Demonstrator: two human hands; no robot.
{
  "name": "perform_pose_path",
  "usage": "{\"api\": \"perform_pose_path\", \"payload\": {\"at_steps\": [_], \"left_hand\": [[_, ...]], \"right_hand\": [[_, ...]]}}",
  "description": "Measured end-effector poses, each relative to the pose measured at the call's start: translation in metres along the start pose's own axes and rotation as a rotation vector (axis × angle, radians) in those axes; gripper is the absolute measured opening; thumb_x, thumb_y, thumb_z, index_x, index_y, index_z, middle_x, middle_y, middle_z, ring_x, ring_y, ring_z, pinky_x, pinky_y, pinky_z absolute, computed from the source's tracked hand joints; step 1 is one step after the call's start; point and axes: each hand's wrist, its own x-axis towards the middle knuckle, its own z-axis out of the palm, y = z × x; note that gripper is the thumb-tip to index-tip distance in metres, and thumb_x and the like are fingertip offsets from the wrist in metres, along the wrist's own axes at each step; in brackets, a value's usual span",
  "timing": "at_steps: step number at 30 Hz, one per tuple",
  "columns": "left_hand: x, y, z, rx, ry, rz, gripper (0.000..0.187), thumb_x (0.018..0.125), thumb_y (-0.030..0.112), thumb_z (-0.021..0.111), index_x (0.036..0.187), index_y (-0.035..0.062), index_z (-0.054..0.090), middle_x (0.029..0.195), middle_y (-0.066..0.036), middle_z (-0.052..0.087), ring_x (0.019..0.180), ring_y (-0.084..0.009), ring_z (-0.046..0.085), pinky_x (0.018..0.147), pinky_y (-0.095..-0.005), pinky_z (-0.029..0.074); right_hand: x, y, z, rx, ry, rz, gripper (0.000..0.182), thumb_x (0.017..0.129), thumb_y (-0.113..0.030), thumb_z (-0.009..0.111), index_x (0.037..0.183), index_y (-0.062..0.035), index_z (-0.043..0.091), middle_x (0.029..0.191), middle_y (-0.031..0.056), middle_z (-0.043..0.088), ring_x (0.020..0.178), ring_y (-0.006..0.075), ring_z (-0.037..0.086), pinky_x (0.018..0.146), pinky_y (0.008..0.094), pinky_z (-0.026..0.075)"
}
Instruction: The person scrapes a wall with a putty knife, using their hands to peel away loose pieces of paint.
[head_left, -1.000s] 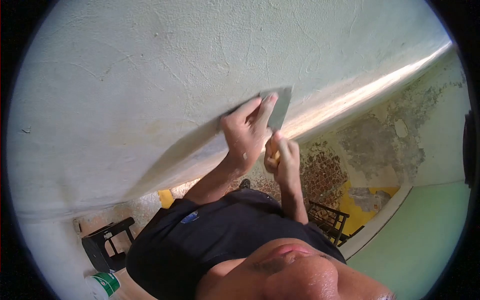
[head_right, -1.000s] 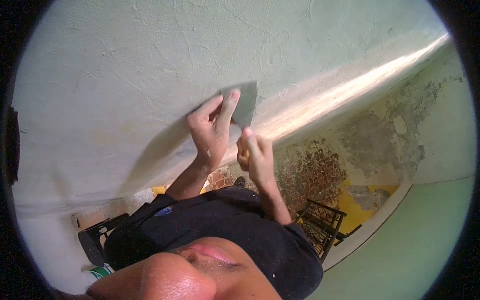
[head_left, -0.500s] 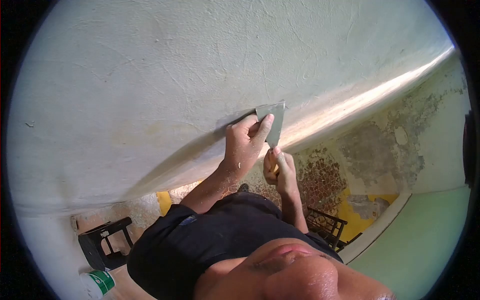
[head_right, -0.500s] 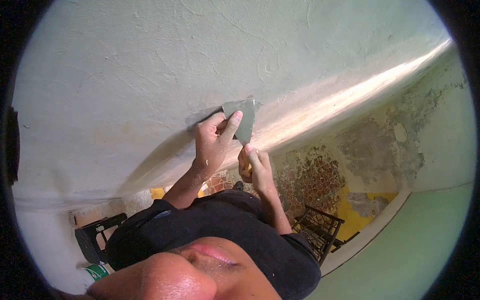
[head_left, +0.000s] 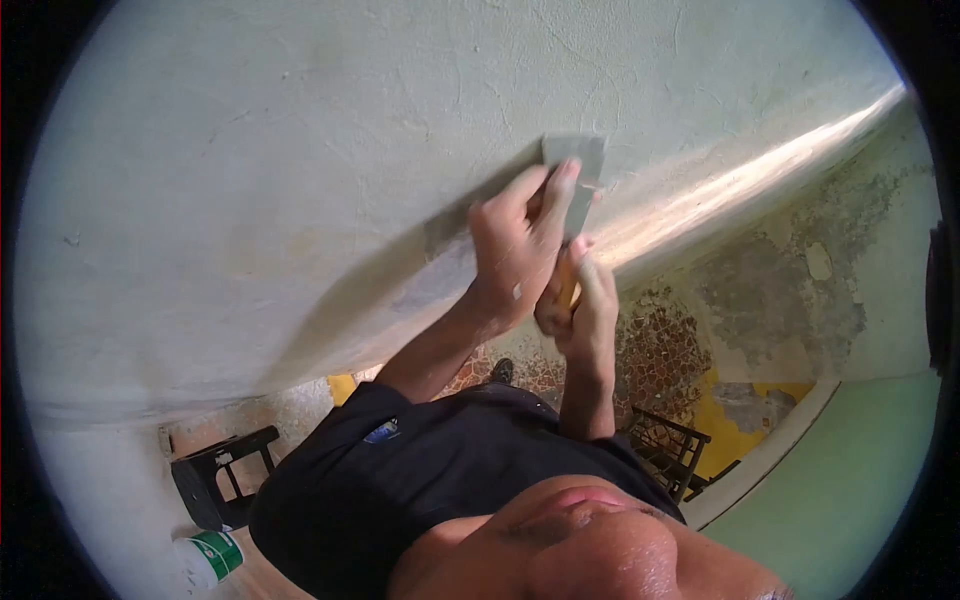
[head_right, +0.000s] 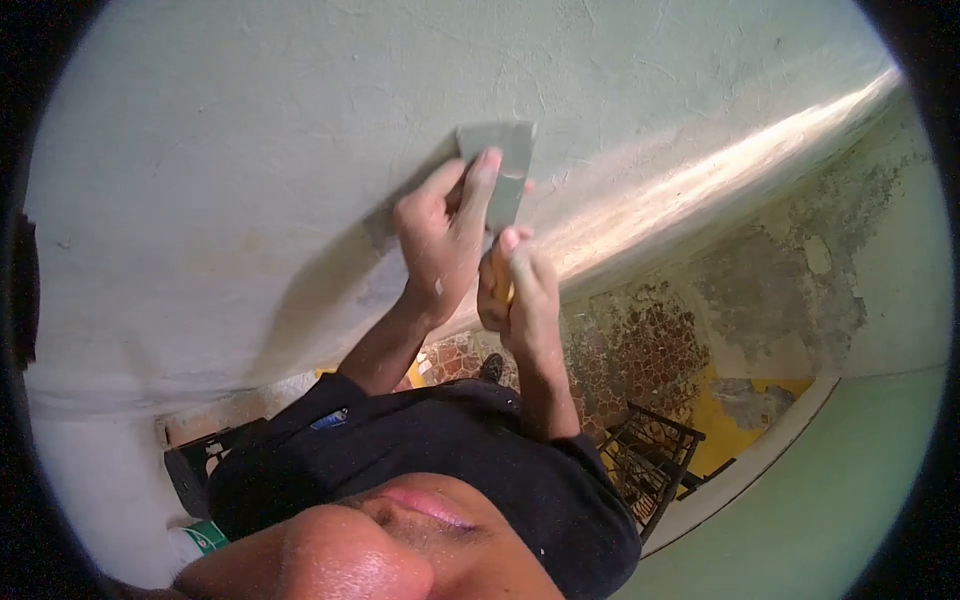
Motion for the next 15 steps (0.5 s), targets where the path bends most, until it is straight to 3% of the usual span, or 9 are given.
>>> {"api": "perform_pose_path", "payload": {"at_steps": [3, 8, 10, 15], "left_hand": [[0.018, 0.018, 0.007, -0.083, -0.048, 0.048, 0.031, 0.107, 0.021, 0.055, 0.104, -0.008, 0.067, 0.089, -0.015, 0.075, 0.09, -0.0191, 0.076, 0.061, -0.0287, 0.064], [-0.011, -0.005, -0.01, 0.103, -0.06, -0.025, 0.033, 0.108, 0.021, 0.054, 0.104, -0.0089, 0.067, 0.084, -0.015, 0.075, 0.083, -0.0187, 0.076, 0.061, -0.0277, 0.062], [-0.032, -0.016, -0.012, 0.01, 0.05, -0.118, 0.033, 0.105, 0.021, 0.059, 0.093, -0.0077, 0.067, 0.067, -0.008, 0.071, 0.065, -0.0059, 0.067, 0.051, -0.0272, 0.051], [-0.047, -0.02, -0.029, 0.046, 0.065, -0.178, 0.036, 0.106, 0.021, 0.059, 0.083, -0.0068, 0.064, 0.061, 0.0, 0.06, 0.062, -0.0018, 0.056, 0.049, -0.0261, 0.049]], "right_hand": [[0.012, -0.015, 0.003, 0.052, -0.025, -0.021, 0.043, 0.106, -0.044, 0.048, 0.085, -0.0071, 0.053, 0.058, -0.0016, 0.046, 0.037, 0.0044, 0.032, 0.032, 0.0223, 0.02], [-0.008, 0.006, -0.015, -0.067, -0.007, 0.084, 0.049, 0.106, -0.048, 0.047, 0.079, -0.0079, 0.052, 0.055, -0.0015, 0.043, 0.037, 0.0044, 0.031, 0.034, 0.0219, 0.018], [-0.021, 0.022, -0.024, -0.08, -0.053, 0.178, 0.051, 0.106, -0.049, 0.048, 0.076, -0.0082, 0.051, 0.053, -0.0018, 0.04, 0.036, 0.0046, 0.029, 0.034, 0.0224, 0.016], [-0.032, 0.024, -0.02, -0.109, -0.02, 0.288, 0.051, 0.106, -0.05, 0.049, 0.076, -0.0084, 0.049, 0.053, -0.0021, 0.038, 0.037, 0.0045, 0.026, 0.035, 0.0225, 0.015]]}}
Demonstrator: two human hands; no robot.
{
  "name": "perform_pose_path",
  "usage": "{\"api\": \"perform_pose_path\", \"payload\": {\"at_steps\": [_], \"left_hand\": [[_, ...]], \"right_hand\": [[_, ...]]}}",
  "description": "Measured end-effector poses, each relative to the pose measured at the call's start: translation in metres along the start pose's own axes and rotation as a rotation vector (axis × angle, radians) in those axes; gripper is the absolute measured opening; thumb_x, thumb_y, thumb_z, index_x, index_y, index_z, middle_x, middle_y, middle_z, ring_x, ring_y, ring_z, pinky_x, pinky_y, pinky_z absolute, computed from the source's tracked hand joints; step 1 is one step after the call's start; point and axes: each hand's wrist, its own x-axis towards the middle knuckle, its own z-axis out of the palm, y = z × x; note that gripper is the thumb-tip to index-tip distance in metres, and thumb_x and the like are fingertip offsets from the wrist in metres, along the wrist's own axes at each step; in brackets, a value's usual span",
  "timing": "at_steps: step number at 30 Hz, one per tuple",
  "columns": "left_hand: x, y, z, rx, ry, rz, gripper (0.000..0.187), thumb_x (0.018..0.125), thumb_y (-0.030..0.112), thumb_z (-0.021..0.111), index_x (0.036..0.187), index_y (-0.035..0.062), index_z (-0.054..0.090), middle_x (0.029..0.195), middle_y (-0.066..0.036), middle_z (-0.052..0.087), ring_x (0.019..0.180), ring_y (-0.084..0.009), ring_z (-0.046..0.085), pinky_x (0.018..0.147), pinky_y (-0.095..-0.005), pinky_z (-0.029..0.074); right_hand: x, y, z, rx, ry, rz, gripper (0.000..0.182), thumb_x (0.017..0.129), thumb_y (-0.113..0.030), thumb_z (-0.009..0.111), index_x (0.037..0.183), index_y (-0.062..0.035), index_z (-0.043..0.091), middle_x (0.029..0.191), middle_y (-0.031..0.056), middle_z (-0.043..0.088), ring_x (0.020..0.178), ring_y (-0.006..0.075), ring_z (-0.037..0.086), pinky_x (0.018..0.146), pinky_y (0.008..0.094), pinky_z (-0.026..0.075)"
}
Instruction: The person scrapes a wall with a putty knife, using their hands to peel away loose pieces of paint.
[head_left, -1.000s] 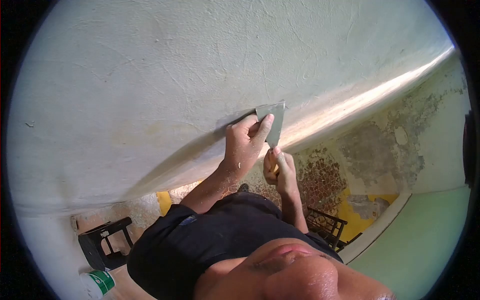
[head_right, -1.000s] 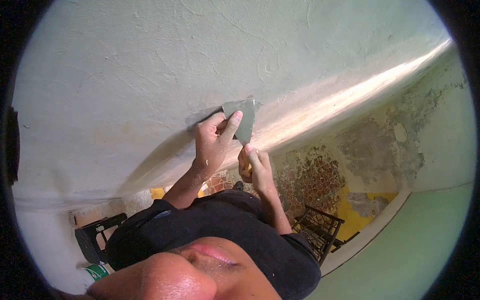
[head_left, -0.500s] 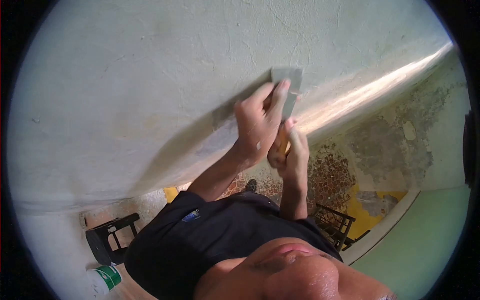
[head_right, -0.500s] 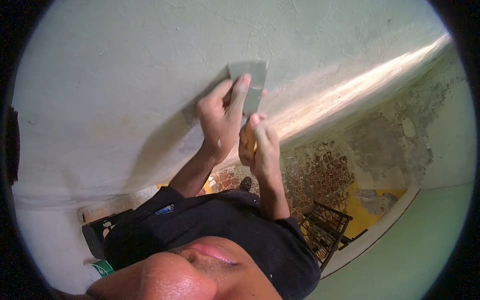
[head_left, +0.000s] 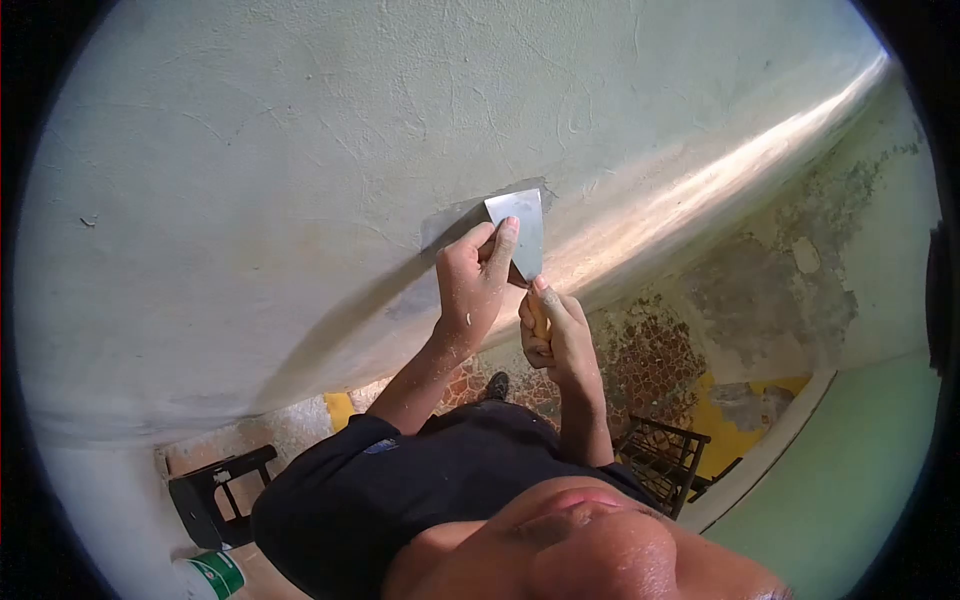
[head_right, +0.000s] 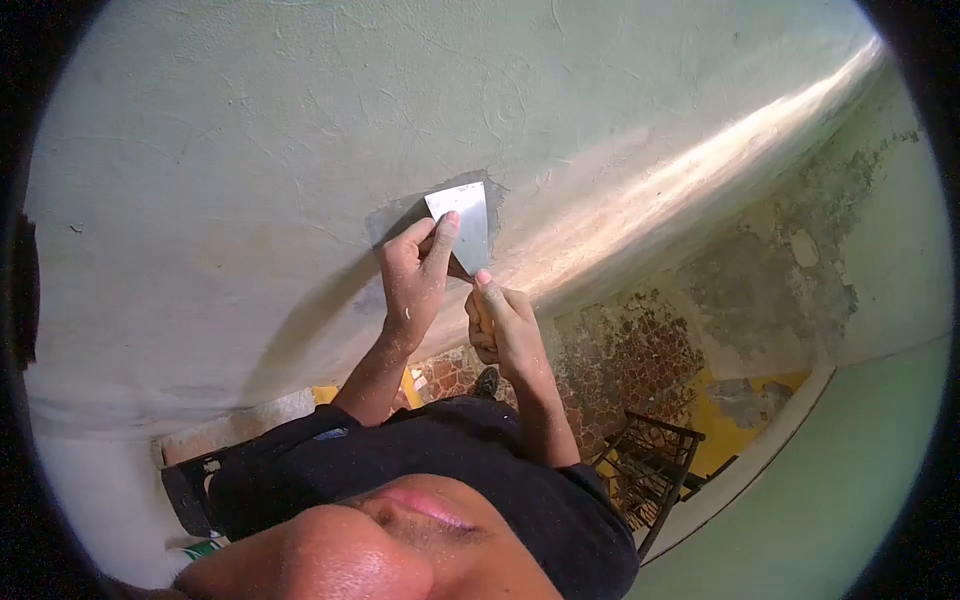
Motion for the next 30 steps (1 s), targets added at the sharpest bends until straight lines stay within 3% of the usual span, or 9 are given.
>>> {"api": "perform_pose_path", "payload": {"at_steps": [5, 8, 22, 24, 25, 27, 30], "left_hand": [[0.004, -0.007, 0.009, -0.079, 0.049, 0.037, 0.042, 0.105, 0.022, 0.06, 0.072, -0.0031, 0.056, 0.059, 0.005, 0.05, 0.06, -0.0008, 0.043, 0.047, -0.024, 0.042], [0.003, -0.003, 0.012, -0.093, 0.076, 0.07, 0.044, 0.104, 0.023, 0.063, 0.069, -0.0008, 0.053, 0.059, 0.007, 0.04, 0.061, -0.0022, 0.033, 0.047, -0.0242, 0.028], [0.008, -0.025, 0.018, -0.17, 0.069, 0.101, 0.043, 0.105, 0.023, 0.062, 0.07, 0.0003, 0.052, 0.059, 0.006, 0.042, 0.06, -0.0017, 0.034, 0.046, -0.0242, 0.032], [0.011, -0.03, 0.014, -0.044, 0.006, 0.126, 0.036, 0.107, 0.024, 0.056, 0.095, -0.0089, 0.066, 0.073, -0.011, 0.07, 0.063, -0.0186, 0.073, 0.051, -0.029, 0.059], [0.008, -0.025, 0.015, -0.044, 0.005, 0.127, 0.036, 0.107, 0.024, 0.056, 0.095, -0.0089, 0.066, 0.073, -0.011, 0.07, 0.063, -0.0186, 0.073, 0.051, -0.029, 0.059], [0.007, -0.01, 0.02, -0.185, 0.063, 0.092, 0.044, 0.105, 0.023, 0.061, 0.07, -0.0004, 0.049, 0.058, 0.004, 0.046, 0.058, -0.0011, 0.045, 0.043, -0.026, 0.042], [0.005, -0.005, 0.014, -0.116, 0.052, 0.049, 0.042, 0.105, 0.023, 0.061, 0.073, -0.0021, 0.051, 0.059, 0.0, 0.05, 0.055, -0.0036, 0.056, 0.042, -0.0272, 0.047]], "right_hand": [[-0.015, -0.01, 0.011, -0.004, 0.021, -0.057, 0.051, 0.106, -0.049, 0.05, 0.076, -0.0082, 0.048, 0.054, -0.0022, 0.039, 0.039, 0.0043, 0.026, 0.036, 0.022, 0.016], [-0.015, -0.014, 0.016, -0.1, 0.134, -0.102, 0.051, 0.106, -0.048, 0.05, 0.074, -0.0079, 0.049, 0.053, -0.0029, 0.037, 0.038, 0.0044, 0.026, 0.037, 0.0223, 0.016], [-0.001, -0.002, 0.005, -0.057, 0.074, -0.148, 0.052, 0.103, -0.051, 0.054, 0.073, -0.0086, 0.049, 0.054, -0.0032, 0.038, 0.038, 0.0039, 0.028, 0.036, 0.0216, 0.016], [0.001, 0.003, 0.005, -0.003, 0.063, -0.184, 0.05, 0.103, -0.05, 0.056, 0.075, -0.0088, 0.05, 0.056, -0.0035, 0.04, 0.038, 0.0038, 0.03, 0.035, 0.0209, 0.017], [0.0, 0.004, 0.006, -0.003, 0.064, -0.186, 0.05, 0.103, -0.05, 0.056, 0.075, -0.0088, 0.05, 0.056, -0.0035, 0.04, 0.038, 0.0038, 0.03, 0.035, 0.0209, 0.017], [0.0, 0.004, 0.011, 0.004, 0.1, -0.182, 0.048, 0.103, -0.049, 0.057, 0.076, -0.0091, 0.05, 0.057, -0.0035, 0.041, 0.039, 0.0035, 0.03, 0.035, 0.02, 0.019], [0.006, 0.011, 0.014, 0.018, 0.104, -0.157, 0.047, 0.103, -0.048, 0.057, 0.076, -0.0099, 0.05, 0.06, -0.0033, 0.043, 0.039, 0.0031, 0.03, 0.034, 0.0194, 0.019]]}}
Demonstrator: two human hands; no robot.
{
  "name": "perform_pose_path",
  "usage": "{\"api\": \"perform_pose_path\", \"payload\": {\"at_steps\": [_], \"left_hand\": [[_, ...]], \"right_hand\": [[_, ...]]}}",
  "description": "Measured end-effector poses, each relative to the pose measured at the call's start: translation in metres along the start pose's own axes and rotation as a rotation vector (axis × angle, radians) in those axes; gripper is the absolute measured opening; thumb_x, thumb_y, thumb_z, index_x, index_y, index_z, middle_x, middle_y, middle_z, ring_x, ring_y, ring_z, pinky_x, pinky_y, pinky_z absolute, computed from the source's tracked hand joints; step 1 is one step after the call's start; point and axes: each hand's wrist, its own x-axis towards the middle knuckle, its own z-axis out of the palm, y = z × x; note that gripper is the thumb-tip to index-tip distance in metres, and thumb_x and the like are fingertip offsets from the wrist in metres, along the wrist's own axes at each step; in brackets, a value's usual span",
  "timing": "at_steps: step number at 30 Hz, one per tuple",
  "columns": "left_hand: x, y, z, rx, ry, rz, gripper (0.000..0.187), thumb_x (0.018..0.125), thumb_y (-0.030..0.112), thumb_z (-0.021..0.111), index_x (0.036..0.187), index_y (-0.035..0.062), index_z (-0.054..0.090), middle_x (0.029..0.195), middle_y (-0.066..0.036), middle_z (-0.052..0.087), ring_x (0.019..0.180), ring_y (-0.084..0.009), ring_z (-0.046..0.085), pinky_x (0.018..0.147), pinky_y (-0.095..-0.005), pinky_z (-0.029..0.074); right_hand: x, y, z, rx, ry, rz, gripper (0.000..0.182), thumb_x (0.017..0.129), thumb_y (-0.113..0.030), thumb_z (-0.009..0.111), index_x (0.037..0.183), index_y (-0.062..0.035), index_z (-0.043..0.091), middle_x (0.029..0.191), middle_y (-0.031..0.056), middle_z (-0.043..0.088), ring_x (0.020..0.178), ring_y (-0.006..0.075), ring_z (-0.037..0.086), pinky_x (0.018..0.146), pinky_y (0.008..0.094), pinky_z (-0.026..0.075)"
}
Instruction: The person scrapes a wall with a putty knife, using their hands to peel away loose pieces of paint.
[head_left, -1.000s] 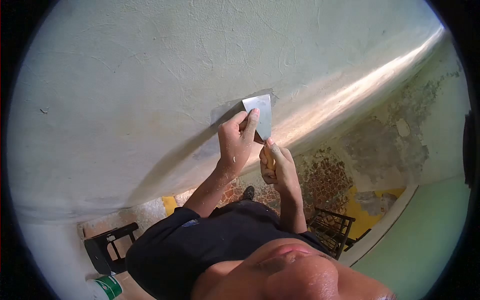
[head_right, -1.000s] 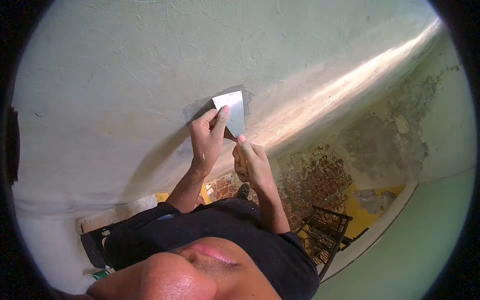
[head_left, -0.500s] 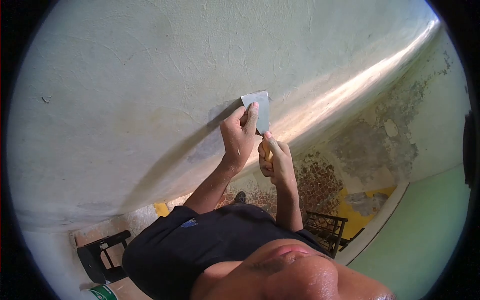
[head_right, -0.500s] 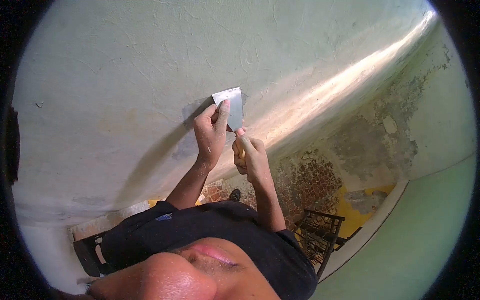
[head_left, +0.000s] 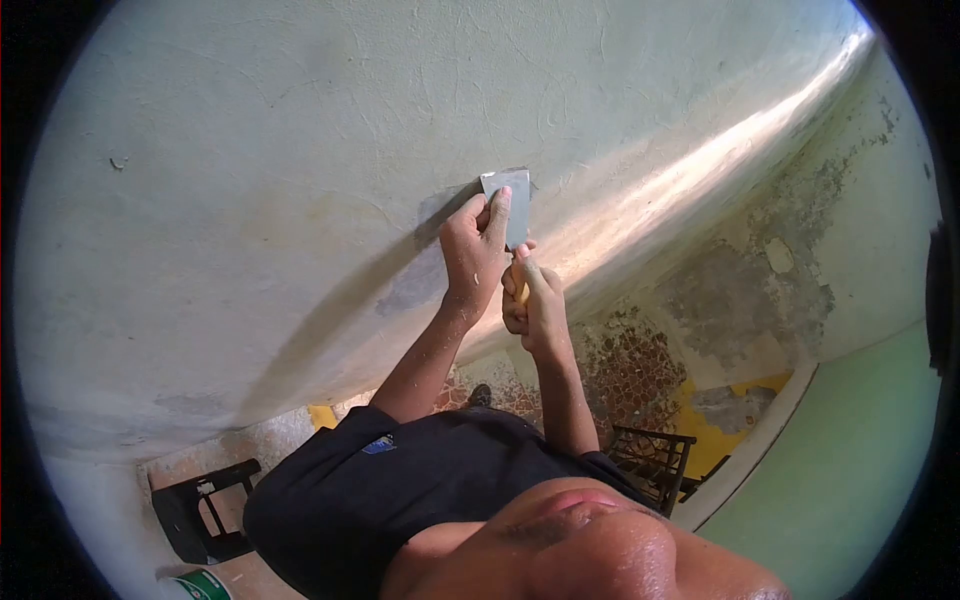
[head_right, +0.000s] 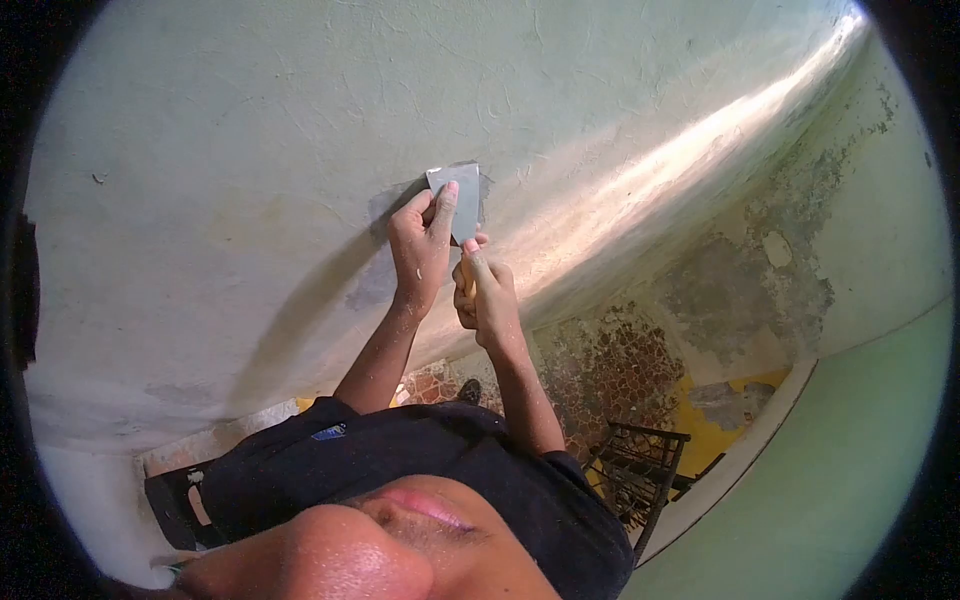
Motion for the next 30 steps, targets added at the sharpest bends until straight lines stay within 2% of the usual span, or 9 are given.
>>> {"api": "perform_pose_path", "payload": {"at_steps": [4, 6, 10, 13, 14, 17, 19, 26, 30], "left_hand": [[0.001, 0.015, -0.004, 0.043, -0.013, -0.029, 0.04, 0.105, 0.023, 0.06, 0.077, -0.0044, 0.055, 0.059, -0.003, 0.053, 0.053, -0.0085, 0.063, 0.042, -0.0279, 0.049], [0.001, 0.023, -0.005, 0.137, -0.024, 0.037, 0.038, 0.105, 0.023, 0.06, 0.081, -0.0061, 0.059, 0.058, -0.007, 0.054, 0.052, -0.0115, 0.065, 0.042, -0.0278, 0.049], [0.019, 0.057, 0.013, 0.128, -0.081, 0.16, 0.036, 0.104, 0.021, 0.06, 0.083, -0.0079, 0.059, 0.058, -0.011, 0.056, 0.053, -0.0151, 0.068, 0.044, -0.03, 0.049], [0.035, 0.065, 0.023, 0.315, -0.08, 0.324, 0.036, 0.105, 0.021, 0.058, 0.083, -0.0062, 0.06, 0.058, -0.016, 0.057, 0.047, -0.0172, 0.058, 0.046, -0.0335, 0.046], [0.033, 0.061, 0.022, 0.312, -0.081, 0.324, 0.036, 0.105, 0.021, 0.058, 0.083, -0.0062, 0.06, 0.058, -0.016, 0.057, 0.047, -0.0172, 0.058, 0.046, -0.0335, 0.046], [0.025, 0.037, 0.014, 0.343, -0.067, 0.353, 0.037, 0.105, 0.021, 0.057, 0.08, -0.0063, 0.058, 0.057, -0.015, 0.054, 0.049, -0.0124, 0.044, 0.046, -0.0338, 0.04], [0.01, 0.022, -0.001, 0.35, -0.042, 0.241, 0.04, 0.105, 0.021, 0.058, 0.077, -0.0061, 0.055, 0.055, -0.01, 0.047, 0.058, -0.0096, 0.033, 0.047, -0.0336, 0.035], [-0.009, -0.01, -0.04, 0.148, 0.001, 0.0, 0.046, 0.105, 0.024, 0.061, 0.071, -0.0049, 0.05, 0.057, 0.0, 0.037, 0.061, -0.0052, 0.032, 0.046, -0.031, 0.031], [-0.006, -0.002, -0.039, 0.156, 0.015, 0.026, 0.046, 0.105, 0.024, 0.062, 0.07, -0.0039, 0.051, 0.056, 0.0, 0.038, 0.061, -0.0044, 0.033, 0.046, -0.03, 0.031]], "right_hand": [[0.015, 0.019, 0.01, 0.07, -0.011, -0.007, 0.042, 0.103, -0.048, 0.057, 0.086, -0.01, 0.053, 0.062, -0.0031, 0.044, 0.039, 0.0025, 0.03, 0.034, 0.0193, 0.019], [0.014, 0.02, 0.019, 0.159, -0.016, -0.048, 0.037, 0.104, -0.048, 0.053, 0.102, -0.0111, 0.055, 0.065, -0.0031, 0.049, 0.038, 0.0024, 0.032, 0.033, 0.0203, 0.02], [0.021, -0.004, 0.028, 0.264, -0.109, -0.16, 0.034, 0.107, -0.045, 0.046, 0.116, -0.0143, 0.056, 0.068, -0.0025, 0.057, 0.037, 0.0027, 0.04, 0.031, 0.0219, 0.025], [0.019, -0.033, 0.025, 0.352, -0.171, -0.151, 0.036, 0.107, -0.047, 0.045, 0.109, -0.0128, 0.056, 0.065, -0.0035, 0.054, 0.035, 0.0031, 0.031, 0.032, 0.0209, 0.021], [0.02, -0.03, 0.019, 0.353, -0.197, -0.185, 0.037, 0.108, -0.047, 0.045, 0.1, -0.0129, 0.055, 0.063, -0.0044, 0.051, 0.036, 0.0029, 0.028, 0.032, 0.0208, 0.019], [0.017, -0.013, 0.003, 0.25, -0.236, -0.148, 0.038, 0.108, -0.047, 0.045, 0.091, -0.014, 0.053, 0.061, -0.0052, 0.047, 0.036, 0.0027, 0.028, 0.032, 0.0208, 0.019], [0.008, 0.002, 0.002, 0.15, -0.135, -0.048, 0.042, 0.107, -0.049, 0.047, 0.084, -0.0141, 0.049, 0.058, -0.0052, 0.042, 0.037, 0.0029, 0.026, 0.032, 0.0213, 0.018], [-0.005, 0.022, 0.008, -0.079, -0.118, 0.049, 0.052, 0.104, -0.055, 0.049, 0.075, -0.0113, 0.046, 0.056, -0.0034, 0.038, 0.039, 0.0044, 0.026, 0.036, 0.0212, 0.017], [-0.008, 0.016, 0.022, -0.069, -0.042, 0.047, 0.052, 0.105, -0.053, 0.05, 0.074, -0.0108, 0.046, 0.054, -0.0039, 0.036, 0.039, 0.0049, 0.028, 0.035, 0.0219, 0.018]]}}
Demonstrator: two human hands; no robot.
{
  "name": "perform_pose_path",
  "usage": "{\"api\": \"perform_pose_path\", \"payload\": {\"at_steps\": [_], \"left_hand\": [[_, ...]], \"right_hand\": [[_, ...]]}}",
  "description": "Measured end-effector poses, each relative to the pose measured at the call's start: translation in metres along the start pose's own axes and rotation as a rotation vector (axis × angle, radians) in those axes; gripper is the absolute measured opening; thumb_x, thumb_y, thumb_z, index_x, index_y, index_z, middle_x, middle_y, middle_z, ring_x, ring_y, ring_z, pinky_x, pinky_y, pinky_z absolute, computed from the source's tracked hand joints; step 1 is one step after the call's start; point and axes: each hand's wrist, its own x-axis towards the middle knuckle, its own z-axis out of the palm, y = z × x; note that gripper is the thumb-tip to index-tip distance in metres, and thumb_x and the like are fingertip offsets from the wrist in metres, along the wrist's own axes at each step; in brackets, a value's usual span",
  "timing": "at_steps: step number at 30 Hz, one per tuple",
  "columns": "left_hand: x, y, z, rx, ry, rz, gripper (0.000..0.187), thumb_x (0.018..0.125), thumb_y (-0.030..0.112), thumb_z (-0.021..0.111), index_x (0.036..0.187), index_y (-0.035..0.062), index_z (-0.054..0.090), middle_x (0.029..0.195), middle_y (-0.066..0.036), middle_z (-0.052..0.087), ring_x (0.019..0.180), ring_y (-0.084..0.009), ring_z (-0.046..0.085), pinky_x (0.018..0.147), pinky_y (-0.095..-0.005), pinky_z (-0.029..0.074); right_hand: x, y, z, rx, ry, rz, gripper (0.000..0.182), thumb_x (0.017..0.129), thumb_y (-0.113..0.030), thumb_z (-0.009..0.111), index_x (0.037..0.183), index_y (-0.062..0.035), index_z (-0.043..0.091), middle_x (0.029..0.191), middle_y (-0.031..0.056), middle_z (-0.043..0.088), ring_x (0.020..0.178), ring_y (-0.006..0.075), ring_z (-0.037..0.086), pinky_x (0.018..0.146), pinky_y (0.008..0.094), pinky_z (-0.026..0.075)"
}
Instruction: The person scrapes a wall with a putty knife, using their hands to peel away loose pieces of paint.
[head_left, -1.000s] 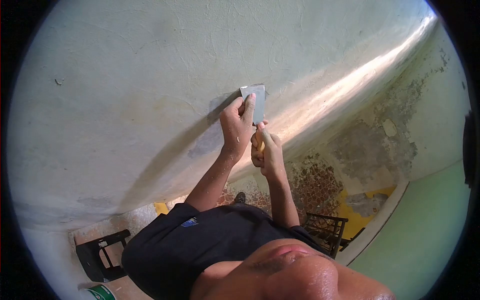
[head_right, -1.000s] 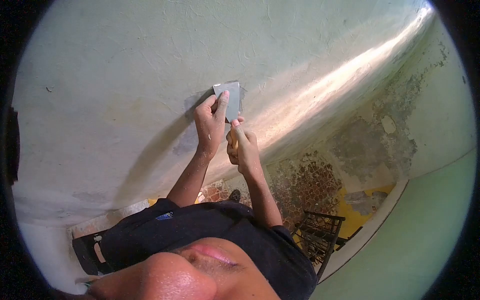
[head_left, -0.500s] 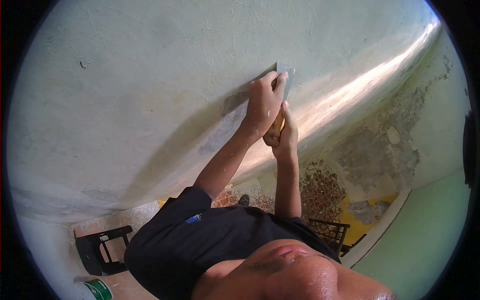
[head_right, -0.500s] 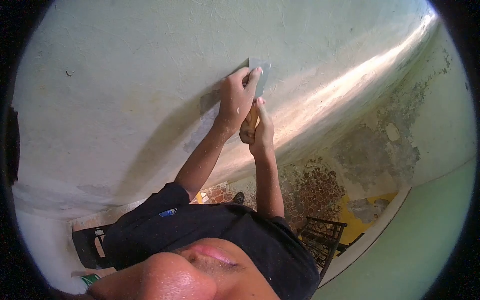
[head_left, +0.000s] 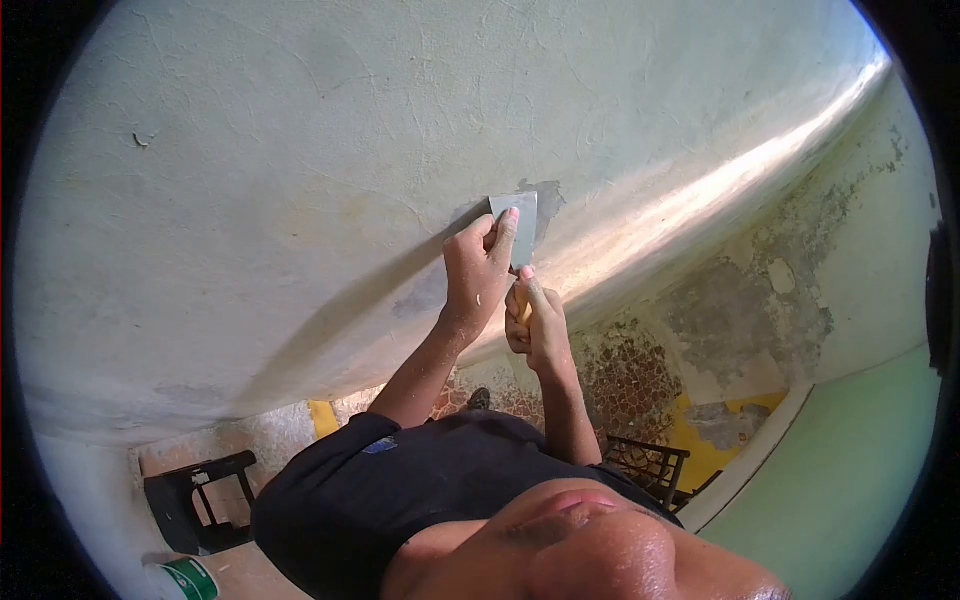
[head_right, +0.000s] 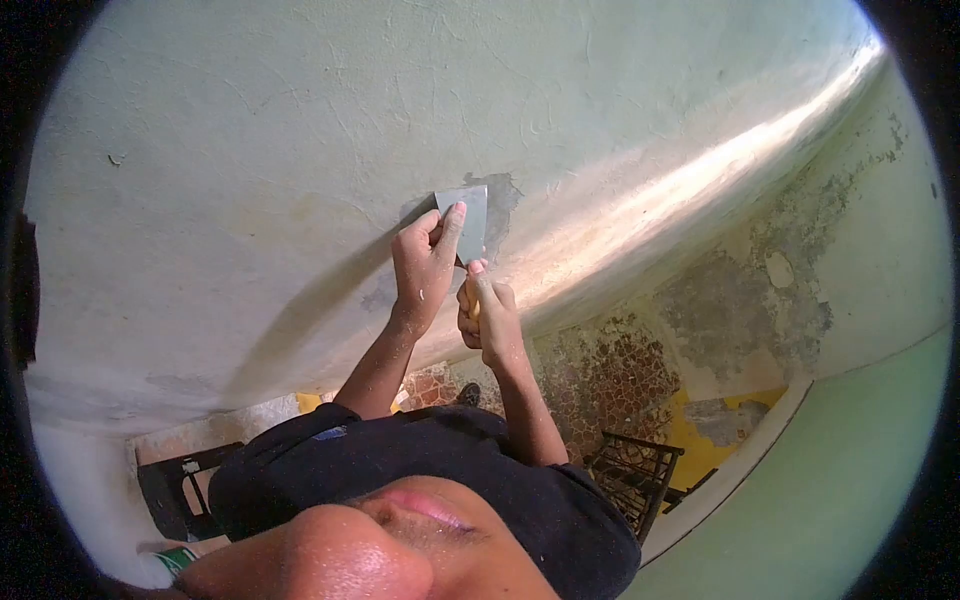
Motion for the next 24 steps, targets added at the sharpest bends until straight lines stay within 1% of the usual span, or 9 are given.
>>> {"api": "perform_pose_path", "payload": {"at_steps": [3, 5, 6, 8, 11, 14, 18, 22, 24], "left_hand": [[0.002, 0.005, 0.001, 0.003, -0.004, 0.009, 0.046, 0.105, 0.024, 0.062, 0.069, -0.0024, 0.051, 0.056, 0.001, 0.04, 0.061, -0.004, 0.032, 0.046, -0.0291, 0.032], [0.004, 0.002, 0.003, -0.002, -0.007, 0.023, 0.044, 0.106, 0.024, 0.06, 0.071, -0.0026, 0.052, 0.056, 0.0, 0.046, 0.057, -0.0016, 0.044, 0.044, -0.0279, 0.039], [0.003, 0.002, 0.005, -0.005, -0.01, 0.021, 0.044, 0.106, 0.024, 0.06, 0.071, -0.0026, 0.052, 0.056, 0.0, 0.046, 0.057, -0.0016, 0.044, 0.044, -0.0279, 0.039], [0.0, 0.022, 0.005, -0.013, 0.016, 0.014, 0.042, 0.106, 0.024, 0.059, 0.075, -0.0034, 0.053, 0.057, -0.003, 0.052, 0.055, -0.0049, 0.059, 0.043, -0.0278, 0.046], [0.001, 0.021, 0.004, -0.002, 0.002, 0.017, 0.04, 0.106, 0.024, 0.059, 0.078, -0.0049, 0.054, 0.059, -0.005, 0.056, 0.056, -0.011, 0.068, 0.043, -0.0283, 0.05], [0.001, 0.019, 0.005, -0.003, 0.007, 0.013, 0.04, 0.106, 0.023, 0.059, 0.078, -0.0055, 0.054, 0.059, -0.005, 0.058, 0.055, -0.0096, 0.066, 0.042, -0.0288, 0.05], [0.004, 0.015, 0.014, -0.057, 0.018, -0.001, 0.039, 0.106, 0.021, 0.059, 0.079, -0.0058, 0.055, 0.059, -0.006, 0.058, 0.054, -0.0105, 0.066, 0.042, -0.0287, 0.05], [0.019, 0.047, 0.026, -0.046, 0.028, 0.095, 0.039, 0.105, 0.023, 0.059, 0.078, -0.0039, 0.057, 0.056, -0.006, 0.055, 0.054, -0.0086, 0.064, 0.042, -0.0292, 0.049], [0.029, 0.063, 0.034, -0.037, 0.005, 0.12, 0.039, 0.105, 0.024, 0.059, 0.077, -0.003, 0.056, 0.055, -0.006, 0.054, 0.055, -0.0076, 0.064, 0.042, -0.0296, 0.048]], "right_hand": [[-0.002, -0.003, -0.002, 0.008, -0.015, 0.001, 0.051, 0.105, -0.051, 0.05, 0.074, -0.0105, 0.046, 0.054, -0.0036, 0.037, 0.038, 0.005, 0.028, 0.035, 0.0223, 0.018], [0.001, 0.002, 0.0, 0.022, 0.005, -0.014, 0.051, 0.105, -0.05, 0.05, 0.074, -0.0101, 0.047, 0.054, -0.0035, 0.037, 0.037, 0.0048, 0.029, 0.035, 0.0222, 0.017], [0.003, 0.004, 0.0, 0.028, 0.022, -0.031, 0.051, 0.105, -0.05, 0.05, 0.074, -0.0098, 0.047, 0.054, -0.0034, 0.038, 0.037, 0.0047, 0.029, 0.035, 0.0221, 0.017], [0.009, 0.011, 0.002, 0.052, 0.024, -0.035, 0.051, 0.105, -0.05, 0.05, 0.074, -0.0097, 0.047, 0.055, -0.0032, 0.039, 0.037, 0.0045, 0.029, 0.035, 0.0221, 0.017], [0.013, 0.011, 0.005, 0.073, 0.009, -0.044, 0.05, 0.106, -0.048, 0.05, 0.073, -0.0095, 0.048, 0.057, -0.0029, 0.041, 0.037, 0.0043, 0.03, 0.035, 0.0222, 0.017], [0.016, 0.014, 0.005, 0.107, -0.005, -0.025, 0.048, 0.106, -0.047, 0.05, 0.076, -0.0102, 0.049, 0.058, -0.0026, 0.044, 0.037, 0.0043, 0.03, 0.034, 0.0227, 0.018], [0.015, 0.016, 0.011, 0.21, -0.02, -0.087, 0.04, 0.106, -0.047, 0.049, 0.09, -0.0114, 0.056, 0.06, -0.0031, 0.048, 0.037, 0.0044, 0.033, 0.034, 0.0231, 0.02], [0.028, 0.001, 0.01, 0.268, -0.01, -0.156, 0.039, 0.106, -0.049, 0.047, 0.106, -0.0126, 0.059, 0.062, -0.0033, 0.052, 0.036, 0.0045, 0.035, 0.033, 0.0233, 0.021], [0.027, -0.023, 0.013, 0.238, -0.029, -0.214, 0.042, 0.106, -0.051, 0.046, 0.105, -0.0105, 0.058, 0.061, -0.0035, 0.052, 0.035, 0.0041, 0.034, 0.033, 0.0229, 0.021]]}}
